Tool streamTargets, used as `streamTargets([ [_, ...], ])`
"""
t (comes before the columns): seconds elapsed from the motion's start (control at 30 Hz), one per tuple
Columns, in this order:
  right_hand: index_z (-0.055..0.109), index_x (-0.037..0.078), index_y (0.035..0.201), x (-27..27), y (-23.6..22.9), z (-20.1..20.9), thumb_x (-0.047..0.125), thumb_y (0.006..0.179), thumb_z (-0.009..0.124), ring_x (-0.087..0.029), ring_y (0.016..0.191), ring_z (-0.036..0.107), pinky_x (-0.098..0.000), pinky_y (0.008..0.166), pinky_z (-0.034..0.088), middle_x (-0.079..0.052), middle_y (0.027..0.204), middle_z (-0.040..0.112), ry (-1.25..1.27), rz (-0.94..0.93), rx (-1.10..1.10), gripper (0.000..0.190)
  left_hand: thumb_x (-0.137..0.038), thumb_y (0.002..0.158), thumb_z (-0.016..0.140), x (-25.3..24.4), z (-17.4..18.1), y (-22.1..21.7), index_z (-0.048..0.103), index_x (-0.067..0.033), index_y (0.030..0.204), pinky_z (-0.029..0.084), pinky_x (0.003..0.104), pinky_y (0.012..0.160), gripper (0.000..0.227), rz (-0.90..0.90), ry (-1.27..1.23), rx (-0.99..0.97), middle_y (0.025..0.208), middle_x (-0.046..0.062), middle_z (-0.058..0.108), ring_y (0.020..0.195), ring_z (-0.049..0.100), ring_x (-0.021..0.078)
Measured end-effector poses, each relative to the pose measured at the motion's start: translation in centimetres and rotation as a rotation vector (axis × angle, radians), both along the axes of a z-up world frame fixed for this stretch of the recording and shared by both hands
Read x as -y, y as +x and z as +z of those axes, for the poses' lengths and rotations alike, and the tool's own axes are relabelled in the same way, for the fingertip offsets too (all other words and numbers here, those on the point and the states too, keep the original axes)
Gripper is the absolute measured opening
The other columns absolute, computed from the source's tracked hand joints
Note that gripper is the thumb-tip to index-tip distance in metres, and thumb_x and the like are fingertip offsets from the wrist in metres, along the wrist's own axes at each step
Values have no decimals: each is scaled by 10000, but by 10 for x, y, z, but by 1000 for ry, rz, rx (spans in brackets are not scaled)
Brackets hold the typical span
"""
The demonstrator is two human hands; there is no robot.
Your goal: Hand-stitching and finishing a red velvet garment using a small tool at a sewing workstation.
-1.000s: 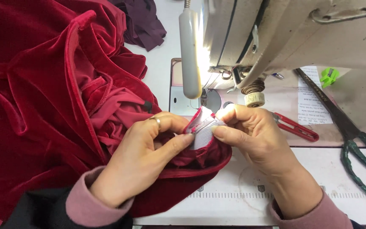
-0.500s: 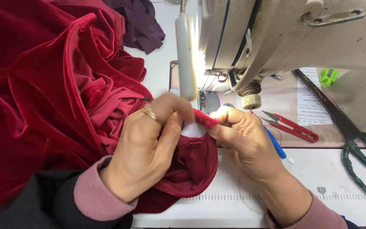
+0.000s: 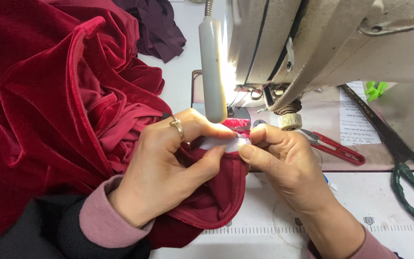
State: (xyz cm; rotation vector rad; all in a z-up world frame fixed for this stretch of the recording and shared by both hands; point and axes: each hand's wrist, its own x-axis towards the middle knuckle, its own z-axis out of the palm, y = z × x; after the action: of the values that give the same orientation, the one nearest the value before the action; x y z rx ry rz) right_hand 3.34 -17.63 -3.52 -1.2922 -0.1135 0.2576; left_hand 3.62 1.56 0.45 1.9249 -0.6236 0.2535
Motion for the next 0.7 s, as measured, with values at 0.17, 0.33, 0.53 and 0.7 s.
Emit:
streamTargets([
  [0.17,679,-38,934,2,1,-3,125,856,625,-165,713,636,-300,662,542,-92,817,685,-20,43,27,189,-55,855,657,-1,-3,0,691,-110,1017,483,224,686,175,-31,-7,87,840,30,668,728,615,118],
  [0.33,695,-42,964,3,2,-6,102,860,610,-141,681,523,-274,617,434,-54,768,603,-1,40,27,198,-50,881,651,-4,-16,0,692,-143,1073,518,253,749,217,-62,18,139,850,47,673,923,676,165],
  [0.53,682,-48,968,3,1,-6,132,856,627,-132,668,485,-259,606,378,-48,745,576,7,51,31,219,-53,895,651,-4,-15,1,685,-137,1077,545,259,753,203,-92,43,176,994,95,669,880,688,171],
  [0.7,667,-16,889,0,0,2,100,867,637,-131,689,608,-276,656,543,-27,784,616,-68,15,35,122,-72,892,676,-4,-18,2,679,-125,1082,527,252,748,198,-76,-26,102,918,47,661,840,643,159],
])
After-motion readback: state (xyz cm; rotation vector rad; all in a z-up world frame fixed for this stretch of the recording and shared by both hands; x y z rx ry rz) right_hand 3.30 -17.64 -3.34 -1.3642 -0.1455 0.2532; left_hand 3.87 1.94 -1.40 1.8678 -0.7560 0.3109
